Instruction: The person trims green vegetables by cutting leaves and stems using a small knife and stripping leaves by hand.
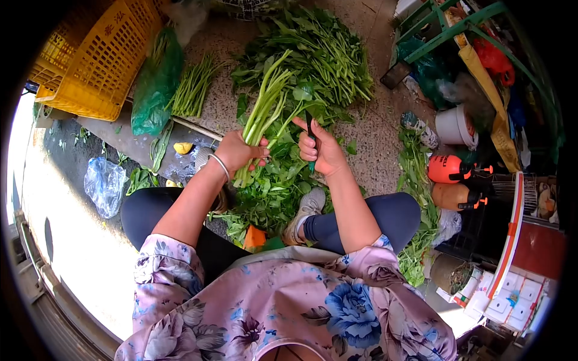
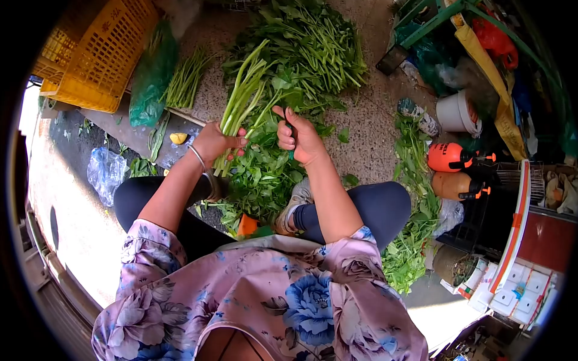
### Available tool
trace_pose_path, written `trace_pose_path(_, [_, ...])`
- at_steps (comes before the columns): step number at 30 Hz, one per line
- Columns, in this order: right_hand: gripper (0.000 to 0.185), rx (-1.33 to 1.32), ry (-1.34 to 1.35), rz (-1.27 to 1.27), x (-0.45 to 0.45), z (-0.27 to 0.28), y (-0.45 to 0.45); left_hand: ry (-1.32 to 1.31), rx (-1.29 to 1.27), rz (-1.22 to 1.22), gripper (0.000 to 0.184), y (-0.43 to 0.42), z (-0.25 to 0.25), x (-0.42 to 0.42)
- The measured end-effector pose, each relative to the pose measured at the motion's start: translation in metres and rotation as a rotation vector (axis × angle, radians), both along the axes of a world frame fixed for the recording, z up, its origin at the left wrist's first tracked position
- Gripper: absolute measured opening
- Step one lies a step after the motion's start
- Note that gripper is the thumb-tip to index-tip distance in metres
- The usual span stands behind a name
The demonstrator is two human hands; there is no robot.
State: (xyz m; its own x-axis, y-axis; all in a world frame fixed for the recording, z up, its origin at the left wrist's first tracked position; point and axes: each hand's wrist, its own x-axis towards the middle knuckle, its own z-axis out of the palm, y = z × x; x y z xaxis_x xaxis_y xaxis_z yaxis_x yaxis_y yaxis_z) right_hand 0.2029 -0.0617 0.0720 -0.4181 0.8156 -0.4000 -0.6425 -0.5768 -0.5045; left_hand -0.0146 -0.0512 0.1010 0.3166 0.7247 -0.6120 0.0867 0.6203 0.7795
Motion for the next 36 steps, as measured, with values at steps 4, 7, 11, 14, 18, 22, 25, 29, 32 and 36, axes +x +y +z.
trace_pose_path(4, [0.042,-0.049,-0.078,0.051,0.004,-0.007,0.015,0.139,0.079,-0.161,0.016,-0.005,-0.004,-0.010])
trace_pose_path(7, [0.039,-0.044,-0.174,0.112,0.008,-0.014,0.020,0.144,0.047,-0.124,0.017,-0.006,-0.001,-0.017])
trace_pose_path(11, [0.032,-0.039,-0.591,0.334,0.023,-0.041,0.030,0.157,0.039,-0.135,0.018,-0.002,-0.010,-0.028])
trace_pose_path(14, [0.030,0.330,-1.662,0.598,0.030,-0.061,0.031,0.193,0.067,-0.142,0.017,0.002,-0.010,-0.033])
trace_pose_path(18, [0.039,0.231,-1.677,1.264,0.056,-0.068,0.045,0.100,0.004,0.092,0.017,0.004,0.000,-0.033])
trace_pose_path(22, [0.041,0.130,-1.966,0.465,0.059,-0.053,0.078,-0.051,0.041,0.291,0.017,0.011,-0.001,-0.032])
trace_pose_path(25, [0.042,0.111,-1.997,0.115,0.055,-0.067,0.106,-0.200,-0.039,0.403,0.017,0.017,-0.001,-0.030])
trace_pose_path(29, [0.041,0.292,-2.243,0.249,0.050,-0.097,0.120,-0.272,-0.049,0.418,0.025,0.021,-0.004,-0.026])
trace_pose_path(32, [0.037,0.347,-2.310,0.221,0.049,-0.108,0.123,-0.285,-0.062,0.415,0.024,0.021,-0.003,-0.024])
trace_pose_path(36, [0.032,0.336,-2.239,0.276,0.050,-0.092,0.126,-0.283,-0.086,0.435,0.021,0.019,-0.006,-0.022])
